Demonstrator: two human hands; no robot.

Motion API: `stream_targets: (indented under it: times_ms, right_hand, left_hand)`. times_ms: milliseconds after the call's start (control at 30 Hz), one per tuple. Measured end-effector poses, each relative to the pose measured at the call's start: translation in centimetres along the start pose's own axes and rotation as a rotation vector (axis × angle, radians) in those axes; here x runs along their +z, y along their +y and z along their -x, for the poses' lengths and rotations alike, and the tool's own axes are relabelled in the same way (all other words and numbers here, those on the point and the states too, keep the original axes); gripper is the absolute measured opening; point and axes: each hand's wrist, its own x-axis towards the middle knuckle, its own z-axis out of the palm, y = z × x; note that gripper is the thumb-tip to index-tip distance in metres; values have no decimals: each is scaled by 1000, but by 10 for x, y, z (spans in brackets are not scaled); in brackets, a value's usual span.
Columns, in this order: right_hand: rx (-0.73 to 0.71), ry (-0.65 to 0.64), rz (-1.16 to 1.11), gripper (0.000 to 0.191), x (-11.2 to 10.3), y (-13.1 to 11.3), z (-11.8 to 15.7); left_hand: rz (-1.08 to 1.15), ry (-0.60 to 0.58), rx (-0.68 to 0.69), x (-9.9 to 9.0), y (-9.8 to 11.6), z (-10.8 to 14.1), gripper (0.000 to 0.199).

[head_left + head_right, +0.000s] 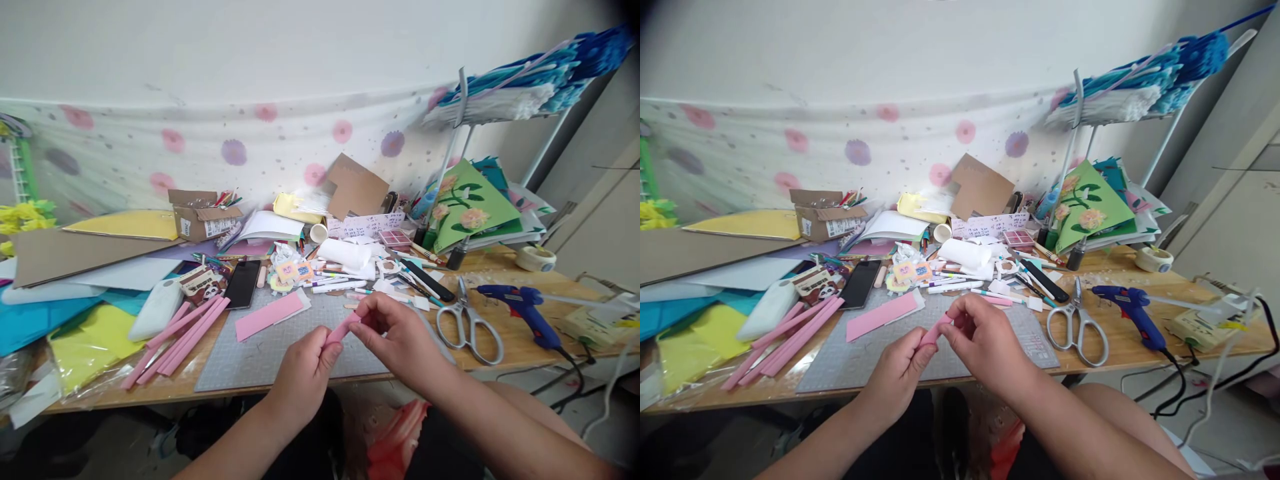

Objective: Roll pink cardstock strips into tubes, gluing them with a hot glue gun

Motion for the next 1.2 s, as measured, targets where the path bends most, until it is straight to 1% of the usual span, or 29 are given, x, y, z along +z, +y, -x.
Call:
stream_targets:
  times_ms: [167,333,533,667,767,867,900,967,1000,1033,1067,1133,1200]
  right_hand:
    - [87,-76,-46,17,-4,0,-3]
    - [199,-143,-152,17,-7,1,-7]
    - [319,-103,-260,20,-16,10,-14]
    - [353,-97,-315,23,-20,16,-14]
    - [370,-79,-339,27,-23,20,-15]
    - [386,-83,-359,31,-27,23,-17]
    - [387,-94,-363,32,-26,23,-17]
    - [383,-129,-361,33,-23,21,-16]
    - [380,-149,-354,33,-20,20,-15]
    - [377,-167,-343,32,-17,18,-13]
    - [375,-185,-330,31,-13,16,-12]
    - [367,-211,-302,30,-6,11,-9]
    - [360,-226,-281,30,0,7,-6]
  left_hand:
    - [-54,-44,-35,-3,0,-3,33]
    - [-31,-188,-102,-10,-2,-3,32]
    - [21,-367,-226,-24,-6,4,31]
    - [36,-442,-282,-31,-10,10,23]
    - [0,-481,-314,-45,-15,14,18]
    - [-54,-511,-332,-70,-19,15,24]
    - [-64,-489,-325,-78,-19,14,28]
    - [-59,-393,-290,-87,-12,12,33]
    - [-47,-340,-266,-87,-6,11,34]
    - [-30,-307,-240,-83,0,10,33]
    - [-8,-315,-219,-75,6,9,33]
    - [40,-376,-194,-54,16,9,36]
    - [77,-406,-185,-31,19,9,38]
